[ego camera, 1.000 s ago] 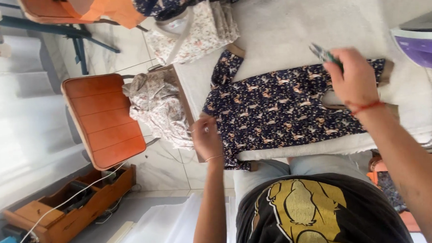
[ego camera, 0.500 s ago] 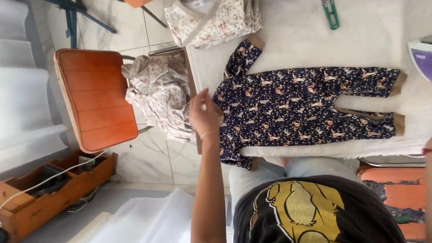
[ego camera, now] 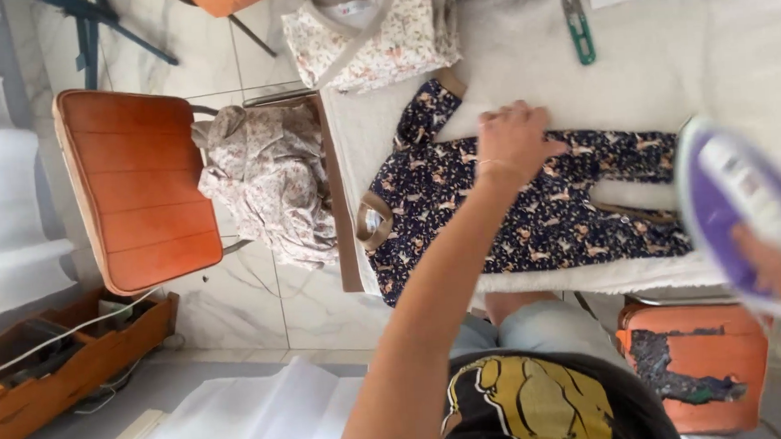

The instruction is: Ironing and folding baby rompers on a padded table in a production environment.

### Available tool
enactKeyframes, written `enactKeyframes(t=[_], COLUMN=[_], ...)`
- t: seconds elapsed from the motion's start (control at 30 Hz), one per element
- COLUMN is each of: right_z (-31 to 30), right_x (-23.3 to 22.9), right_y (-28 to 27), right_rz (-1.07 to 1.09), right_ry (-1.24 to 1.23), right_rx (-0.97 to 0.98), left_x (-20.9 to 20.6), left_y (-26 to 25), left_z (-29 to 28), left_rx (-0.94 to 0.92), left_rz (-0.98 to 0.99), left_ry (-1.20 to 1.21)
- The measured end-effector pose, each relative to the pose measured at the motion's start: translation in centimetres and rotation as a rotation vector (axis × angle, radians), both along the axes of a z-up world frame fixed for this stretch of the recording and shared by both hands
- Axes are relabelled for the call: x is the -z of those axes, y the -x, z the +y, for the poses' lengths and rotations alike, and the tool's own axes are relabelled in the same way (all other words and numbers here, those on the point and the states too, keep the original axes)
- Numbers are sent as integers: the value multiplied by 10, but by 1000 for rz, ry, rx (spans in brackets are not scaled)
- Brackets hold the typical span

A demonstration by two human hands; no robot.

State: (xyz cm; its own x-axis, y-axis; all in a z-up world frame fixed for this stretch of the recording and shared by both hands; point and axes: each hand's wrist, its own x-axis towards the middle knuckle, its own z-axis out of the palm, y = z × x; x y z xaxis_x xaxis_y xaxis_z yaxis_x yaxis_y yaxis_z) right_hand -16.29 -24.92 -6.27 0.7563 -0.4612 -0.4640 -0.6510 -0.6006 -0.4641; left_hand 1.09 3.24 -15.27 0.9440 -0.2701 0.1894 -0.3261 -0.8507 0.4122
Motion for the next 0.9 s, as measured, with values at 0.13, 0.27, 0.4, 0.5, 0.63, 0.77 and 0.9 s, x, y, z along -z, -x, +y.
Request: enactKeyframes(t=[0.13,0.27,0.4,0.5,0.63,0.77,0.9], right_z=[118,178,206,199,213,209,226], right_x=[-71,-41,-16,15,-12,-19,-25], right_y=[-11,-12,-37,-79,-95,-65,-94], right_rz=[412,422,239,80,71,164,70], right_ry=[218,196,272,223,119,92,222], right_rx=[-201,-337,-287,-219,-310,-1070,-1452], left_x=[15,-8,-37,-39,-99,-84,-80], left_y=[-35,-49,-49,-30,-4,18,14], left_z=[-47,-53,-33,8,117,177,205], left_rx=[176,255,263,22,-313,-593,-536], left_rz=[592,779,749,565,176,522,950], left_ry=[-337,-296,-130,449,315,30,256])
